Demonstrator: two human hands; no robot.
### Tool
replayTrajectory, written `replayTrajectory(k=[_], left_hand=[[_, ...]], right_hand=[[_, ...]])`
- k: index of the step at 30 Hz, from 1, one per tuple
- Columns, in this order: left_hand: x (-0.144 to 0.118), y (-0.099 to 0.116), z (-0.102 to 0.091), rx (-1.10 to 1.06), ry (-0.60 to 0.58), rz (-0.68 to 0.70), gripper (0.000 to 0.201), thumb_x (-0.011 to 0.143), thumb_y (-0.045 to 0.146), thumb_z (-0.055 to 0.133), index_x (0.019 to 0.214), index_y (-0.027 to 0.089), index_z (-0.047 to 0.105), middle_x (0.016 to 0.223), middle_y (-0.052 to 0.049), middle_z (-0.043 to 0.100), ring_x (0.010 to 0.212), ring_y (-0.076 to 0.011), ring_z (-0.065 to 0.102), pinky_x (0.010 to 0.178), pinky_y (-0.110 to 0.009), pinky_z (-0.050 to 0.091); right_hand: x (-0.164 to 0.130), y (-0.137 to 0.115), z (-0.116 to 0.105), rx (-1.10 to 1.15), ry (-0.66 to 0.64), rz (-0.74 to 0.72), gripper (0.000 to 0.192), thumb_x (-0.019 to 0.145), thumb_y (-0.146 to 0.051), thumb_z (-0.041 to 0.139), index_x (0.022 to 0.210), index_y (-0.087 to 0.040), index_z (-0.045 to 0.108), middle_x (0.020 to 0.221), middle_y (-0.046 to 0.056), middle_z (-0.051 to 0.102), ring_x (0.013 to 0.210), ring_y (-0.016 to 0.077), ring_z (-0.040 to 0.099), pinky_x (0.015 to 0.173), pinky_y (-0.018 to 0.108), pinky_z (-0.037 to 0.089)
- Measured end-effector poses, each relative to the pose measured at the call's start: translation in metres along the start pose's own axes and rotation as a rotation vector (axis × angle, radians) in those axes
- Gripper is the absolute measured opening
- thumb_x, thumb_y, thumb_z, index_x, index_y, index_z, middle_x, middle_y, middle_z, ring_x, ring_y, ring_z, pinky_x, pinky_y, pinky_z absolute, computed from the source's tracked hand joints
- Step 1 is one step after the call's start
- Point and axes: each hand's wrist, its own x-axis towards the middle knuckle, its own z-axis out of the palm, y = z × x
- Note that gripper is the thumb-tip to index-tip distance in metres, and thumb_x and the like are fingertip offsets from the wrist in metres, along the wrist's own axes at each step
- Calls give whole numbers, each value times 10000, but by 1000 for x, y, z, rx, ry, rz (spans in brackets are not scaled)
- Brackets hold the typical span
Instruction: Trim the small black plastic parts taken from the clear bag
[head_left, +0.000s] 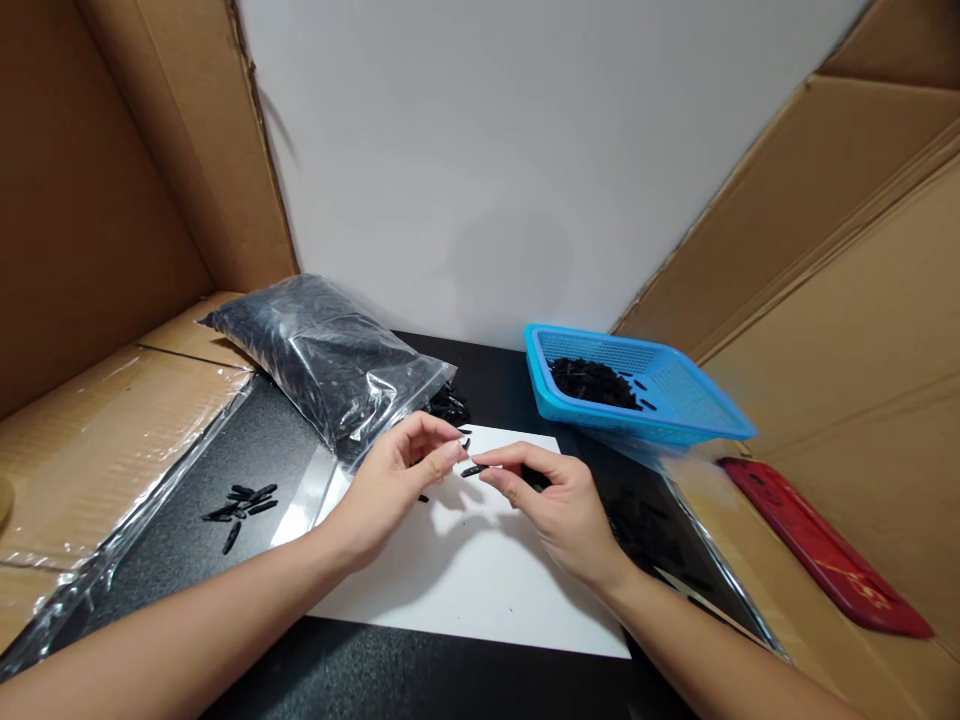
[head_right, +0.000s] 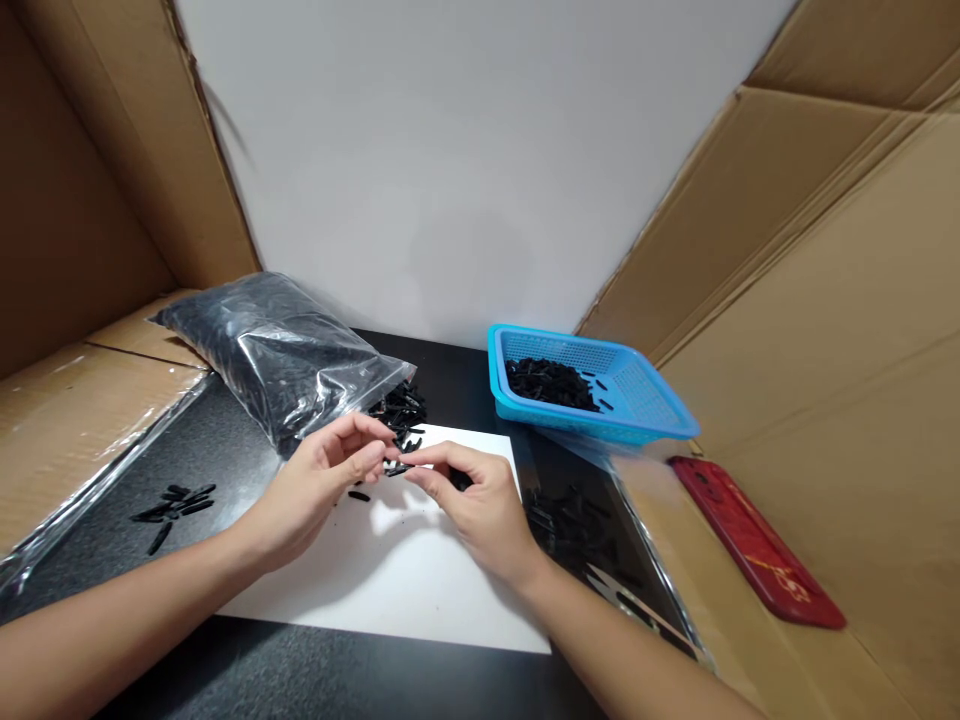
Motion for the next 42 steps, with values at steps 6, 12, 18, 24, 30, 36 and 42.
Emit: replayTrajectory(k=[6, 12, 18, 24, 30, 36, 42], left_hand=[[3, -3, -3, 58, 63, 56, 244, 724, 114, 628, 958, 182, 628, 912, 15, 597, 661, -79, 441, 631, -237, 400], [1, -3, 1, -54, 16, 30, 281, 737, 101, 544, 999, 186, 598, 872, 13, 569, 783, -122, 588, 775, -313, 528], [1, -1, -1, -13, -30, 27, 350, 676, 51, 481, 979, 197, 580, 774, 42, 590, 621, -93, 552, 622, -258, 460], [3, -2, -5, 190, 22, 36, 280, 647, 54, 566, 886, 179, 640, 760, 30, 518, 696, -112, 469, 621, -249, 374], [3, -6, -5, 189, -27, -20, 262, 718, 75, 553, 941, 185, 635, 810, 10, 550, 783, -144, 519, 679, -271, 384], [-1, 5, -4, 290, -78, 106, 343, 786, 57, 450, 1022, 207, 647, 1087, -48, 658, 1074, -210, 563, 930, -367, 400], [-10, 21, 0, 301, -175, -47, 363, 900, 387, 570, 1243, 274, 603, 1377, -66, 569, 1171, -250, 561, 1042, -440, 390]], right_hand=[[0, 0, 1, -10, 32, -9, 87, 784, -268, 744, 816, -212, 804, 721, 29, 746, 636, 172, 630, 635, 288, 507], [1, 0, 2, 61, 32, 144, 281, 773, -439, 739, 689, -171, 751, 486, -29, 532, 454, 109, 424, 461, 250, 361], [2, -2, 1, 93, 23, 184, 372, 753, -521, 735, 650, -164, 706, 473, -39, 468, 452, 103, 371, 460, 255, 321], [2, -3, 0, 111, 30, 166, 330, 750, -488, 754, 673, -168, 723, 487, -38, 477, 466, 105, 369, 472, 258, 323], [-2, -2, 3, 54, 31, 122, 323, 777, -488, 732, 706, -172, 746, 514, -24, 528, 470, 111, 402, 476, 260, 345], [28, -9, -31, -248, 215, -13, 263, 831, -416, 655, 730, -184, 725, 626, 2, 631, 551, 143, 520, 545, 264, 404], [106, 4, -119, -621, 321, 56, 201, 769, -348, 686, 645, -192, 716, 673, 57, 704, 678, 232, 641, 716, 354, 483]])
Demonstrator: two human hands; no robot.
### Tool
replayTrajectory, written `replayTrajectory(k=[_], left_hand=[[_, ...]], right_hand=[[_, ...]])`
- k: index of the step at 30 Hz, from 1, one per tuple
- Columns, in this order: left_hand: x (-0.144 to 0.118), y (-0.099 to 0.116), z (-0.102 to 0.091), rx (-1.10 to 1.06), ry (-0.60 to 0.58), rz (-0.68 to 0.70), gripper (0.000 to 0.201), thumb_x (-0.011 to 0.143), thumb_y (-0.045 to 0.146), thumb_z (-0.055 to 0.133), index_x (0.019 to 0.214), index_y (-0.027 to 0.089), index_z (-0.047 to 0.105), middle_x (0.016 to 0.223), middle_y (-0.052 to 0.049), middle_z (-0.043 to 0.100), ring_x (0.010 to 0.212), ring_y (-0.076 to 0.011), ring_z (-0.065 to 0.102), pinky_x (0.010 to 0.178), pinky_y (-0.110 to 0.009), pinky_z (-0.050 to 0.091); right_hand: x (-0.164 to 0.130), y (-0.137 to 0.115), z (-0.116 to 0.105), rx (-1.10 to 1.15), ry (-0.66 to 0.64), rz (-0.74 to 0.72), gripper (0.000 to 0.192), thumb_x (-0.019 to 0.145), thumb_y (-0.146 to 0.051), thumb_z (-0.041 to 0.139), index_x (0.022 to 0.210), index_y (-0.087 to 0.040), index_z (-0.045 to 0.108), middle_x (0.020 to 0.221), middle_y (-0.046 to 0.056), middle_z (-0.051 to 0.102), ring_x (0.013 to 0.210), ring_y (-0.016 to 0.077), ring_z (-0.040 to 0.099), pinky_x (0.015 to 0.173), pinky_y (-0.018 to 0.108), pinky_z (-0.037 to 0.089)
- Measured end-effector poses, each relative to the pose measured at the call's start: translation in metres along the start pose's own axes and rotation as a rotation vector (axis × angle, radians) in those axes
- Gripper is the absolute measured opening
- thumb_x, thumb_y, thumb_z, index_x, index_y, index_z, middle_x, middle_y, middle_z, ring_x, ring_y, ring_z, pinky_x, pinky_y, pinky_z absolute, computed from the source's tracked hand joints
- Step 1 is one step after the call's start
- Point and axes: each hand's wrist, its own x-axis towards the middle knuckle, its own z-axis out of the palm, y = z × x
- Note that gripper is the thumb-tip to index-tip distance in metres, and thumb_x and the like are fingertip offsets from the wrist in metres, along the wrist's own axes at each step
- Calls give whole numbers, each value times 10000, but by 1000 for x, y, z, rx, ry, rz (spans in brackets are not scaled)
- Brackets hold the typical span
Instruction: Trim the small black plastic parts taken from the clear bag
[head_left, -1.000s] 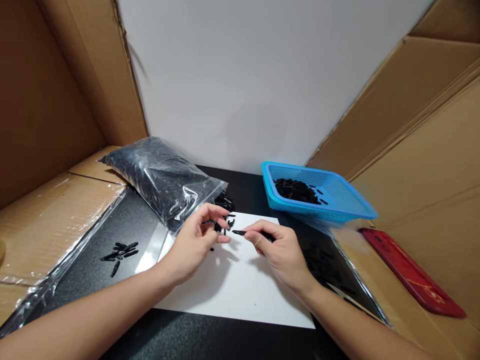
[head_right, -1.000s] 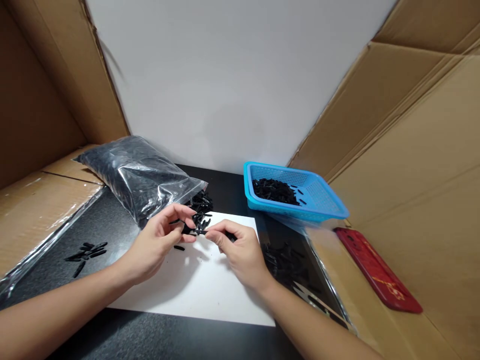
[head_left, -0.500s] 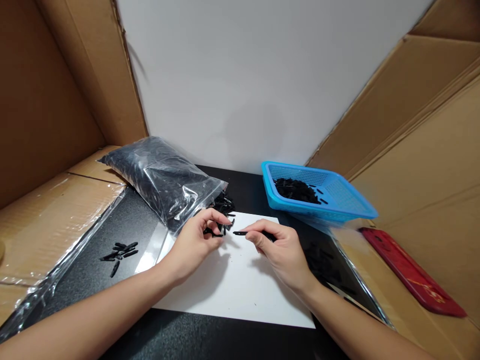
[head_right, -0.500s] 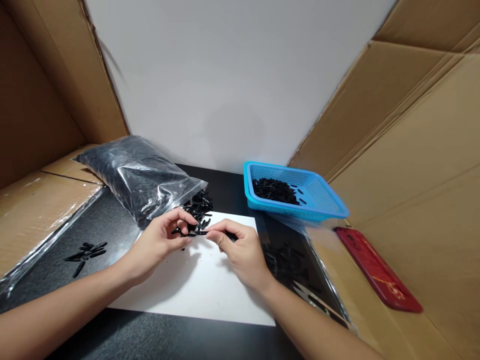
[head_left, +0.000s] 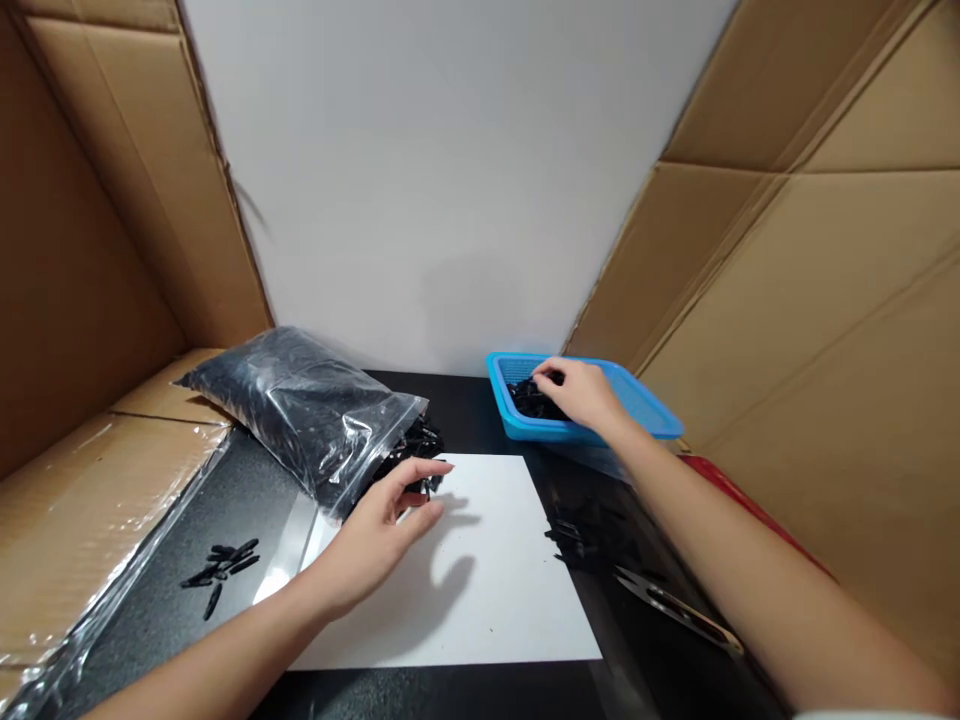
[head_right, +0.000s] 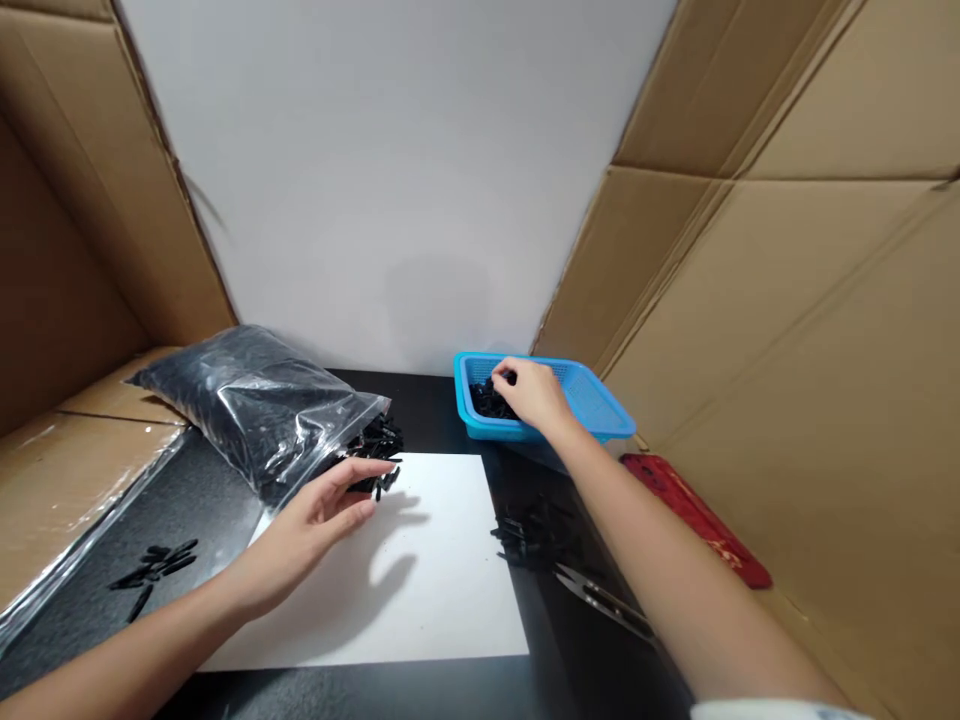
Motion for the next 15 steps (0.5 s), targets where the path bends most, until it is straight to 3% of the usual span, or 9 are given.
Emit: replayTrajectory(k=[3, 5, 7, 8, 10, 11, 12, 14, 15], left_hand=[[-6, 8, 1, -94, -28, -8, 532, 902, 508, 559, 1401, 336, 495, 1566, -46, 393, 1441, -266, 322, 1172, -459, 252], [-9, 14, 3, -211, -31, 36, 624, 926, 568, 476, 1507, 414, 308, 1648, 0, 211, 1512, -250, 152, 1188, -503, 202], [-12, 23, 10, -309, -55, 59, 643, 949, 609, 363, 1536, 465, 142, 1671, 45, 37, 1530, -249, 16, 1168, -572, 202], [-14, 28, 15, -330, -74, 75, 636, 952, 629, 314, 1537, 467, 126, 1669, 57, -17, 1529, -255, -24, 1161, -593, 196], [-20, 39, 26, -316, -133, 141, 631, 946, 660, 257, 1535, 440, 205, 1667, 52, -37, 1526, -274, -27, 1170, -589, 171], [-26, 43, 32, -290, -155, 204, 629, 946, 661, 245, 1524, 416, 280, 1670, 33, 9, 1526, -281, 12, 1184, -565, 156], [-34, 46, 37, -241, -201, 264, 609, 950, 646, 264, 1510, 414, 321, 1669, 31, 54, 1525, -280, 51, 1195, -541, 143], [-55, 47, 44, -204, -273, 335, 598, 956, 637, 237, 1504, 420, 335, 1661, 34, 128, 1520, -284, 88, 1186, -538, 199], [-68, 44, 45, -177, -323, 354, 629, 954, 646, 185, 1518, 399, 316, 1662, 30, 114, 1518, -293, 97, 1183, -538, 207]], right_hand=[[10, 4, -13, 44, -70, -5, 248, 758, -436, 712, 731, -193, 755, 802, 103, 760, 811, 291, 691, 805, 422, 508], [-10, -12, -15, 99, -60, -41, 450, 840, -569, 597, 1018, -185, 751, 1068, 151, 749, 1032, 319, 666, 915, 470, 481], [-48, -42, -13, 181, -100, -116, 670, 891, -701, 411, 1308, -217, 614, 1309, 151, 652, 1190, 289, 607, 937, 438, 493], [-71, -60, -10, 243, -165, -173, 763, 878, -769, 319, 1398, -252, 529, 1380, 137, 605, 1216, 270, 598, 894, 406, 525], [-117, -98, -4, 468, -460, -366, 946, 767, -864, 369, 1501, -268, 387, 1542, 162, 414, 1355, 312, 465, 920, 434, 519], [-138, -114, -1, 514, -534, -435, 987, 731, -879, 392, 1497, -257, 401, 1544, 178, 400, 1391, 331, 409, 968, 462, 490], [-156, -128, 1, 558, -509, -457, 1005, 712, -889, 392, 1463, -224, 460, 1498, 199, 443, 1375, 345, 418, 990, 479, 472], [-185, -145, 1, 659, -431, -468, 942, 729, -890, 365, 1264, -167, 645, 1166, 193, 652, 1083, 318, 626, 878, 452, 535], [-196, -148, 0, 653, -481, -500, 852, 759, -868, 375, 1136, -183, 712, 987, 150, 692, 902, 283, 669, 787, 421, 560]])
